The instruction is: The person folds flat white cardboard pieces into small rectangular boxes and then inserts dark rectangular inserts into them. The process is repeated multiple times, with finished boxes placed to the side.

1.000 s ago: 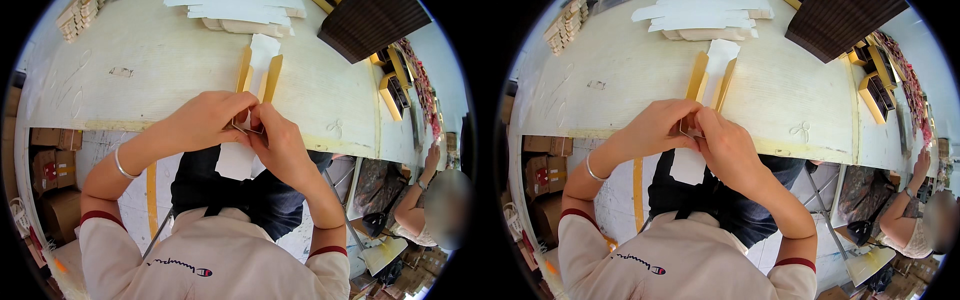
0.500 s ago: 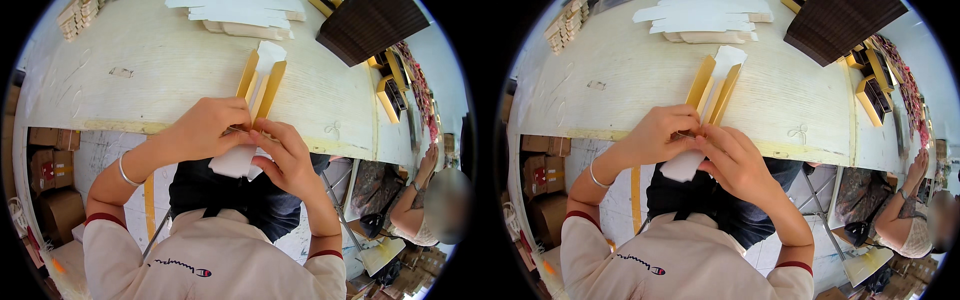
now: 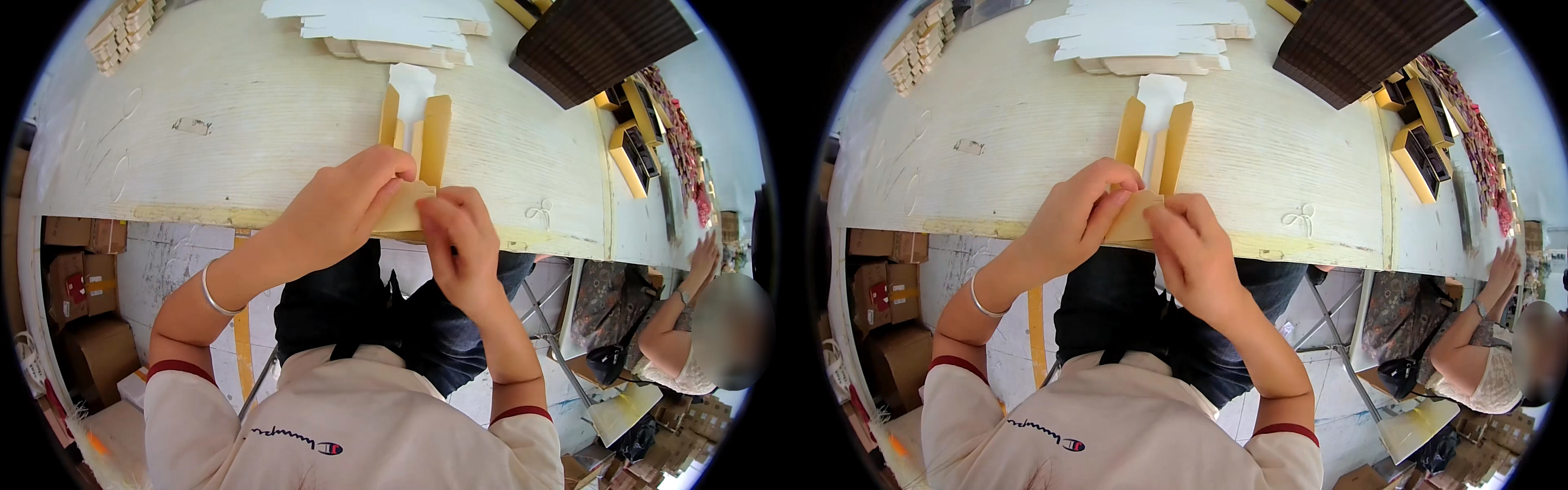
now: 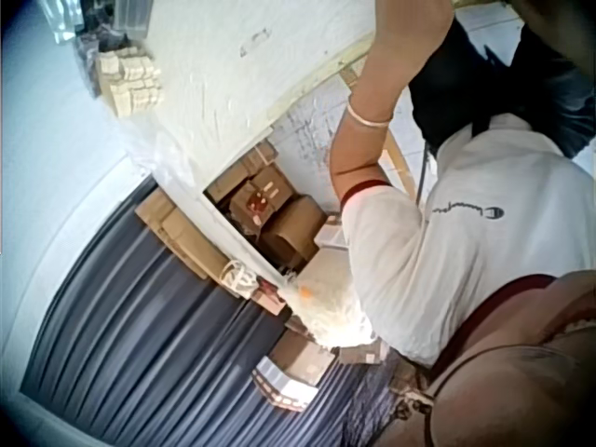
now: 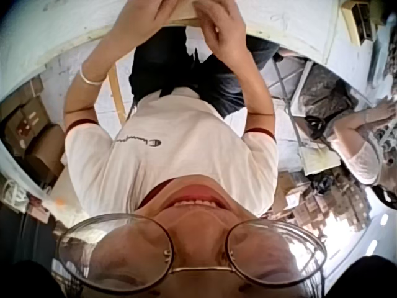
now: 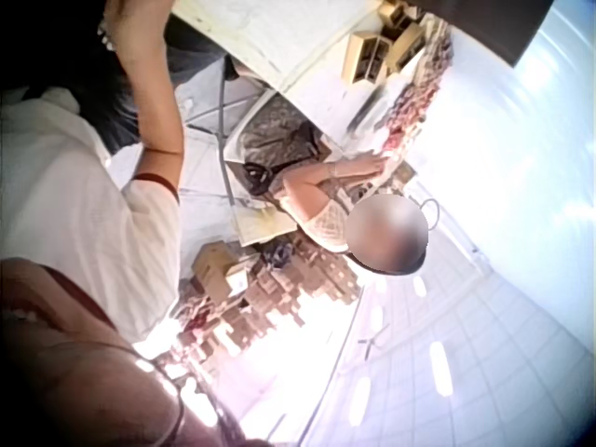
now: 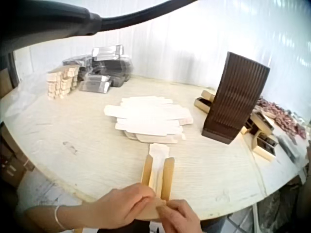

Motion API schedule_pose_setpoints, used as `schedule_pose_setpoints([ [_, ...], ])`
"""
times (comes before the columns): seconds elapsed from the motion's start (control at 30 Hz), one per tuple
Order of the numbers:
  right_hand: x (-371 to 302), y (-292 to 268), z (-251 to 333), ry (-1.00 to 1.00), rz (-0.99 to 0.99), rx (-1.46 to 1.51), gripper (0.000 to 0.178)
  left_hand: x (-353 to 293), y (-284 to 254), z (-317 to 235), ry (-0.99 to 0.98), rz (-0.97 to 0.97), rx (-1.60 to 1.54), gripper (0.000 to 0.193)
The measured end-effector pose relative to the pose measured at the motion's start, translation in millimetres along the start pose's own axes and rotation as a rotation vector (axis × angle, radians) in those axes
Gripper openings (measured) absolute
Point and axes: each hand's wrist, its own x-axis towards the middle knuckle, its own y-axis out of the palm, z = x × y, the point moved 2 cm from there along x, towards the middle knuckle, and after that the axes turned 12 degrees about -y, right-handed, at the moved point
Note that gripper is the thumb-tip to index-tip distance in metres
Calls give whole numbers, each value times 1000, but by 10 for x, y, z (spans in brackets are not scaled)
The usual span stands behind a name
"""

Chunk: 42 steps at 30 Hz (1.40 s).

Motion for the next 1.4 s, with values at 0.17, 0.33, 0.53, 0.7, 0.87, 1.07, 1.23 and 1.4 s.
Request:
schedule_pose_setpoints([
  [0.17, -101, 16, 68, 94, 27, 59, 39, -11, -13, 19, -169, 140, -135, 28],
  [0.33, -60, -9, 6, 243, -119, 272, 41, -32, -39, -46, -210, 305, -172, 50],
  [0.53, -38, -50, -121, 246, -8, 329, 38, 59, -1, 59, -186, 239, -236, 43],
  [0.7, 35, -80, -2, 171, 45, 17, 33, -20, 72, 26, 18, -89, -25, 26],
  [0.87, 70, -19, 83, -63, 174, -431, 32, -111, 172, 4, 241, -328, 472, 23],
  [1.07, 204, -69, 20, 28, 334, -236, 17, -61, 139, -1, 140, -145, 390, 14],
  [1.23, 318, -104, -27, 161, 402, 29, 19, 32, -132, -16, 30, 148, 368, 17],
  [1.4, 183, -39, 10, -51, 388, -229, 22, 32, -286, -40, 94, 195, 345, 22],
])
